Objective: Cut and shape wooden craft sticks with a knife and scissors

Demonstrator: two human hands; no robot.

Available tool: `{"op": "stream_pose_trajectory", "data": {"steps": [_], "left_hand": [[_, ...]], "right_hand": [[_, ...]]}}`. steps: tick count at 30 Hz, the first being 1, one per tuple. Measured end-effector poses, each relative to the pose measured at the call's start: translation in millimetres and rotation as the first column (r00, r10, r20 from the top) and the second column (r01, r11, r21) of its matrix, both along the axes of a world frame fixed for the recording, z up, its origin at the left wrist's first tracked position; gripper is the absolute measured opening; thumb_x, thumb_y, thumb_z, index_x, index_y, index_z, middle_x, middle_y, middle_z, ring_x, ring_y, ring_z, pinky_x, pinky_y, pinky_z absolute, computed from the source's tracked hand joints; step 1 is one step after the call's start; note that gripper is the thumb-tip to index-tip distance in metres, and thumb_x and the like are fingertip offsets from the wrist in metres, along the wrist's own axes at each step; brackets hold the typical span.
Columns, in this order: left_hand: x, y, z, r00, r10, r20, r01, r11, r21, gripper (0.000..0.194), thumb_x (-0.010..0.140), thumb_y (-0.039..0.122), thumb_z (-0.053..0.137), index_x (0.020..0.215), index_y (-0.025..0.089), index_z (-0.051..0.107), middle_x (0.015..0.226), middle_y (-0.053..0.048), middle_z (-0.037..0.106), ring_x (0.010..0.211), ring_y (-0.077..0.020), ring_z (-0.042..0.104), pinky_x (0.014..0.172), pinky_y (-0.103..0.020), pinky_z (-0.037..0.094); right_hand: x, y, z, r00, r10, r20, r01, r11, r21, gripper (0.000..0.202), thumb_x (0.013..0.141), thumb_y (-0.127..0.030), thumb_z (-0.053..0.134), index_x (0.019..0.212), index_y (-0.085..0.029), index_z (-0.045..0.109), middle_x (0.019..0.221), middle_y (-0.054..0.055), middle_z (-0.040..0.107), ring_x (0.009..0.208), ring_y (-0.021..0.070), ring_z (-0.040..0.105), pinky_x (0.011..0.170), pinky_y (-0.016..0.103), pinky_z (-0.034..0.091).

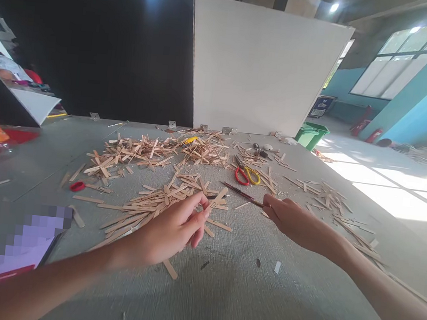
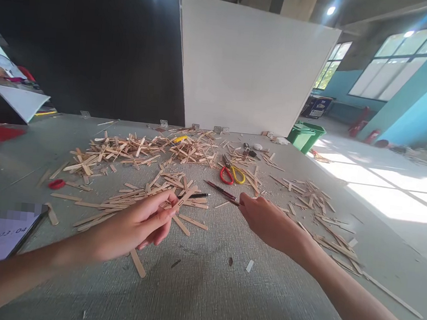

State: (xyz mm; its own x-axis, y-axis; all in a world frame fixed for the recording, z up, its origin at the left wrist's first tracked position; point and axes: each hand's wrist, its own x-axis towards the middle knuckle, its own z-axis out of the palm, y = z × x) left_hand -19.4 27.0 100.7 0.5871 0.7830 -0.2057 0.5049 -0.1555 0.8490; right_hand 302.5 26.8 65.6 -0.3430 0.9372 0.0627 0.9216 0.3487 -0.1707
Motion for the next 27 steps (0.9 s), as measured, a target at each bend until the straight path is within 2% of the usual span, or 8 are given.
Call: {"op": "stream_pose_trajectory", "data": {"steps": [4,8,12,15,20,23,25,27], "left_hand": [[6.7,-0.3,-14.8,0.998,0.026,0.065,-0.023,0.999,-0.038,0.021,0.105,0.043,0.044,0.098,0.023,0.047,0.093,-0.003,0.068,0.075,-0.0145,0.061,0.061,-0.025,0.045],[16.2,-2.3,-41.0,0.995,0.028,0.091,-0.004,0.967,-0.255,0.021,0.101,0.040,0.047,0.114,0.024,0.040,0.076,0.002,0.065,0.050,-0.0141,0.062,0.041,-0.022,0.035],[20.0,0.1,-57.6,0.991,-0.136,-0.017,0.126,0.953,-0.275,0.020,0.101,0.042,0.049,0.111,0.024,0.047,0.074,0.002,0.067,0.045,-0.0116,0.059,0.039,-0.018,0.034],[16.7,6.2,-56.8,0.955,-0.273,-0.114,0.215,0.905,-0.368,0.026,0.101,0.047,0.050,0.115,0.025,0.052,0.079,0.000,0.072,0.046,-0.0133,0.062,0.039,-0.019,0.036],[4.0,16.8,-42.7,0.882,-0.457,-0.114,0.374,0.828,-0.418,0.046,0.104,0.043,0.048,0.147,0.027,0.046,0.074,0.001,0.072,0.041,-0.0126,0.060,0.052,-0.024,0.045],[-2.4,22.3,-31.6,0.812,-0.534,-0.235,0.407,0.808,-0.426,0.064,0.105,0.039,0.045,0.165,0.033,0.022,0.065,0.003,0.069,0.036,-0.0132,0.055,0.051,-0.024,0.043],[-3.4,25.8,-28.1,0.798,-0.537,-0.273,0.427,0.824,-0.373,0.065,0.102,0.039,0.050,0.163,0.037,0.028,0.069,0.002,0.070,0.042,-0.0146,0.057,0.052,-0.025,0.044],[-1.2,28.7,-30.4,0.812,-0.508,-0.287,0.470,0.861,-0.193,0.065,0.094,0.040,0.065,0.156,0.037,0.045,0.082,-0.001,0.072,0.061,-0.0182,0.065,0.062,-0.028,0.048]], "right_hand": [[-14.1,-11.7,15.3,0.995,-0.036,-0.091,0.030,0.997,-0.067,0.033,0.109,-0.041,0.029,0.112,-0.022,0.055,0.069,0.002,0.059,0.058,0.0172,0.056,0.053,0.029,0.035],[-21.4,-12.3,21.8,0.947,-0.034,-0.320,0.016,0.998,-0.059,0.034,0.107,-0.042,0.037,0.127,-0.022,0.057,0.069,0.000,0.060,0.053,0.0146,0.054,0.052,0.028,0.039],[-19.8,-1.5,21.1,0.718,-0.123,-0.686,-0.029,0.978,-0.205,0.037,0.103,-0.048,0.045,0.113,-0.020,0.067,0.079,0.004,0.066,0.061,0.0153,0.063,0.052,0.028,0.049],[-18.0,1.2,22.4,0.522,-0.116,-0.845,-0.092,0.977,-0.191,0.038,0.099,-0.048,0.057,0.122,-0.019,0.064,0.098,0.009,0.068,0.070,0.0161,0.065,0.058,0.031,0.056],[-23.8,-8.8,31.1,0.561,-0.112,-0.820,0.087,0.993,-0.076,0.028,0.098,-0.049,0.063,0.092,-0.021,0.063,0.055,-0.005,0.048,0.044,0.0087,0.042,0.040,0.024,0.037],[-29.9,-16.3,34.7,0.500,-0.118,-0.858,0.016,0.992,-0.127,0.030,0.101,-0.048,0.058,0.099,-0.019,0.068,0.063,0.000,0.061,0.046,0.0110,0.053,0.041,0.025,0.044],[-33.6,-21.4,34.0,0.487,-0.122,-0.865,-0.067,0.982,-0.176,0.029,0.099,-0.045,0.062,0.100,-0.018,0.071,0.074,0.005,0.069,0.050,0.0130,0.060,0.042,0.026,0.048],[-37.2,-26.8,30.3,0.512,-0.121,-0.851,-0.114,0.972,-0.207,0.026,0.096,-0.042,0.068,0.090,-0.018,0.072,0.068,0.003,0.068,0.047,0.0119,0.059,0.040,0.024,0.047]]}}
